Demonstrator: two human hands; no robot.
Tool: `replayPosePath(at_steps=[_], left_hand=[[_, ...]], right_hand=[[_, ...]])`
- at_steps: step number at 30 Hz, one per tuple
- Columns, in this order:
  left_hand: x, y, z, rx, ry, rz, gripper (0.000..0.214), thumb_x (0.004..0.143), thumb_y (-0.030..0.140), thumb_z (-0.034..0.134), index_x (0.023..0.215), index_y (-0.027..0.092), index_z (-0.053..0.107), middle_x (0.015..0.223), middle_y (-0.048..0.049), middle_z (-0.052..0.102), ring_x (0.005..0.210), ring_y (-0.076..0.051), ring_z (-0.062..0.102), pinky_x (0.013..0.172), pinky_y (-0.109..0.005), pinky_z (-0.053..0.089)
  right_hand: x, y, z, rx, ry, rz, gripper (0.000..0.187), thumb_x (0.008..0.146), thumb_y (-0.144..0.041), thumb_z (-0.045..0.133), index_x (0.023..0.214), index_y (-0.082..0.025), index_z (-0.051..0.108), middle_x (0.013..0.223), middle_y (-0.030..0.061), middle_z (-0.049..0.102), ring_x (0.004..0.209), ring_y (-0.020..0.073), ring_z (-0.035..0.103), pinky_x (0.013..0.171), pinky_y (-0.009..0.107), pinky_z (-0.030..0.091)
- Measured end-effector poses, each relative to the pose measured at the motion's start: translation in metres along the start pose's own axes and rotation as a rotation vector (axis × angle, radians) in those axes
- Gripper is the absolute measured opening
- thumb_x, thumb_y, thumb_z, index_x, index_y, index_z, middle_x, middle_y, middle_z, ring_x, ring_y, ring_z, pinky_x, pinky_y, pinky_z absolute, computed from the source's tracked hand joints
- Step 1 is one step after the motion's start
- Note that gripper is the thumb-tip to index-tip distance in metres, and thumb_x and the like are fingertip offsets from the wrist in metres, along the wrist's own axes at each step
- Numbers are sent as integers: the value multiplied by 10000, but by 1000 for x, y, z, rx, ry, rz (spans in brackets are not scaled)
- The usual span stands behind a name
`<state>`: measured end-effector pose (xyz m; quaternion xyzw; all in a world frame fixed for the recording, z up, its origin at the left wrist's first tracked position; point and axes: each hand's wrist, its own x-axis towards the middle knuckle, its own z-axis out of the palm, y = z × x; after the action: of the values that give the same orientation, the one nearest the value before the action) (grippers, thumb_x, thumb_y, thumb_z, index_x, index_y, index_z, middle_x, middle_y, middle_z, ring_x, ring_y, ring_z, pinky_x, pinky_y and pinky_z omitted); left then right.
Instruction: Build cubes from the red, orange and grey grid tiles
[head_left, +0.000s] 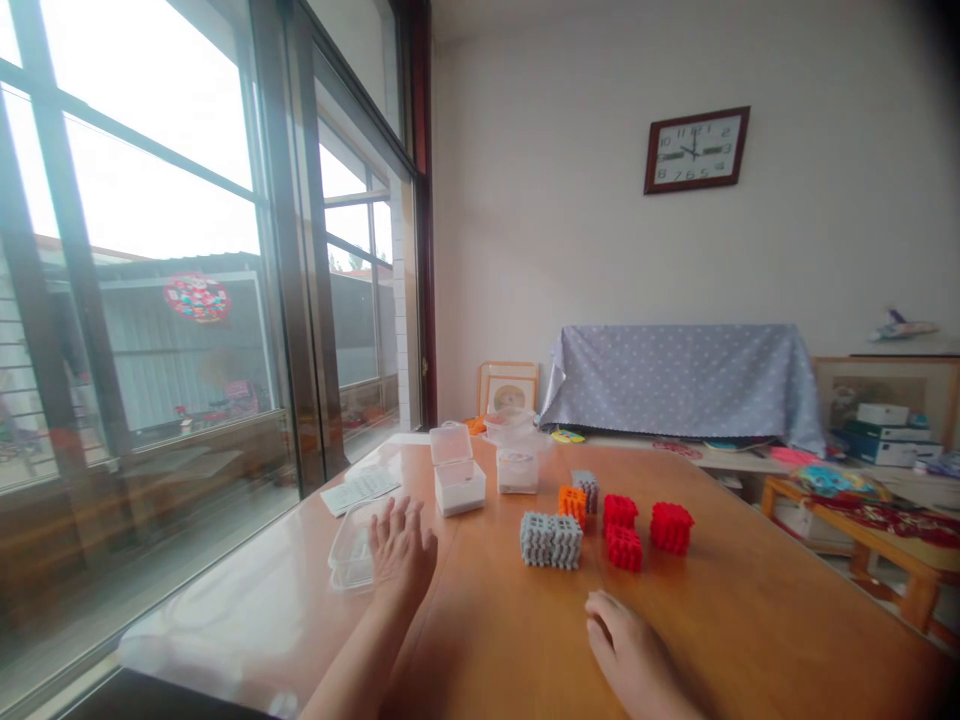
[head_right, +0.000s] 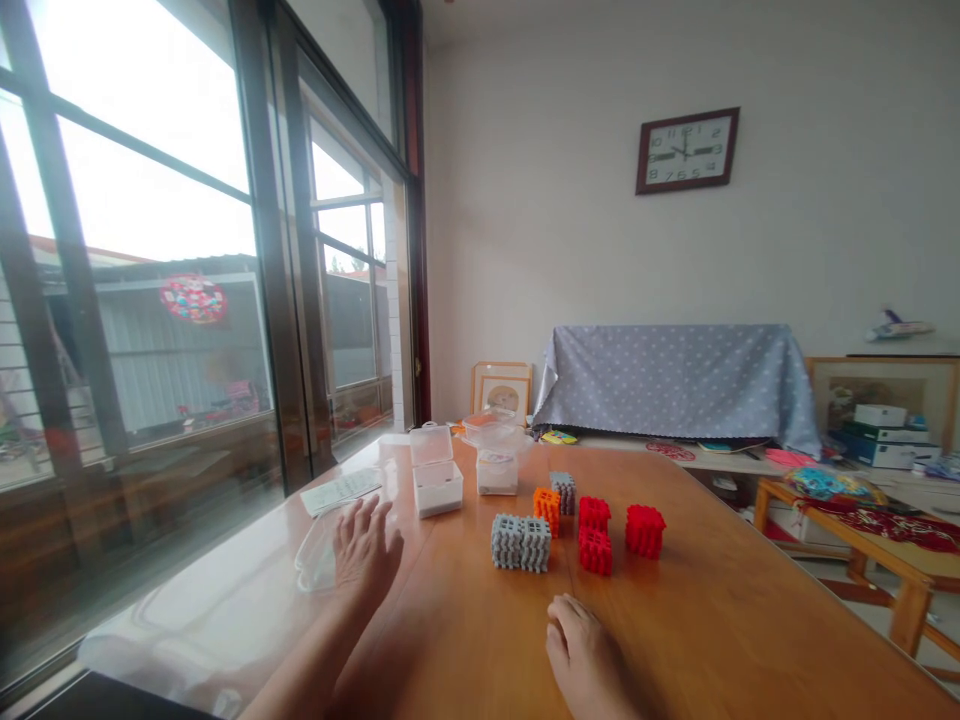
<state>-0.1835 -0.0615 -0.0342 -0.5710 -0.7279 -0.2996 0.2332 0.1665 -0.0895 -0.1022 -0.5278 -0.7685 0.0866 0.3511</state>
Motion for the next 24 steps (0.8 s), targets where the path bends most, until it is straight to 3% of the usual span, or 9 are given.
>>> replayPosePath(at_steps=[5, 9, 13, 18, 24], left_hand=[[29, 34, 32, -127, -135, 71, 495, 881, 279, 473, 1362, 174, 517, 1456, -131, 485, 1399, -307, 328, 1144, -438, 255], [49, 56, 60, -127, -285, 130, 549, 851, 258, 507, 1392, 165, 485, 1471, -155, 466, 1395, -312, 338, 1117, -437, 280], [67, 69, 79, -93, -325, 141, 566, 852, 246, 504, 1411, 165, 462, 1492, -152, 446, 1405, -316, 319, 1111, -439, 276], [92, 71, 86, -58, -334, 123, 547, 857, 215, 487, 1401, 170, 461, 1395, -163, 516, 1276, -331, 424, 1029, -461, 330], [99, 65, 76, -26, -371, 149, 314, 882, 153, 432, 1113, 208, 637, 1164, -135, 615, 1156, -313, 478, 930, -426, 362]], right_hand=[[3, 22, 14, 6, -29, 32, 268, 886, -260, 430, 979, -204, 675, 1210, 147, 704, 1209, 263, 617, 1072, 382, 440], [7, 36, 21, -11, -70, 13, 273, 891, -249, 436, 984, -201, 687, 1227, 147, 703, 1232, 266, 609, 1075, 376, 442], [9, 41, 22, -16, -93, -19, 249, 875, -224, 462, 959, -208, 696, 1202, 138, 716, 1222, 264, 617, 1066, 365, 453], [11, 36, 16, -6, -75, -45, 228, 862, -201, 481, 933, -214, 697, 1132, 120, 741, 1190, 258, 639, 1039, 344, 477], [9, 22, 8, 14, -14, -45, 200, 858, -184, 480, 886, -216, 675, 1034, 111, 747, 1088, 262, 679, 981, 353, 510]])
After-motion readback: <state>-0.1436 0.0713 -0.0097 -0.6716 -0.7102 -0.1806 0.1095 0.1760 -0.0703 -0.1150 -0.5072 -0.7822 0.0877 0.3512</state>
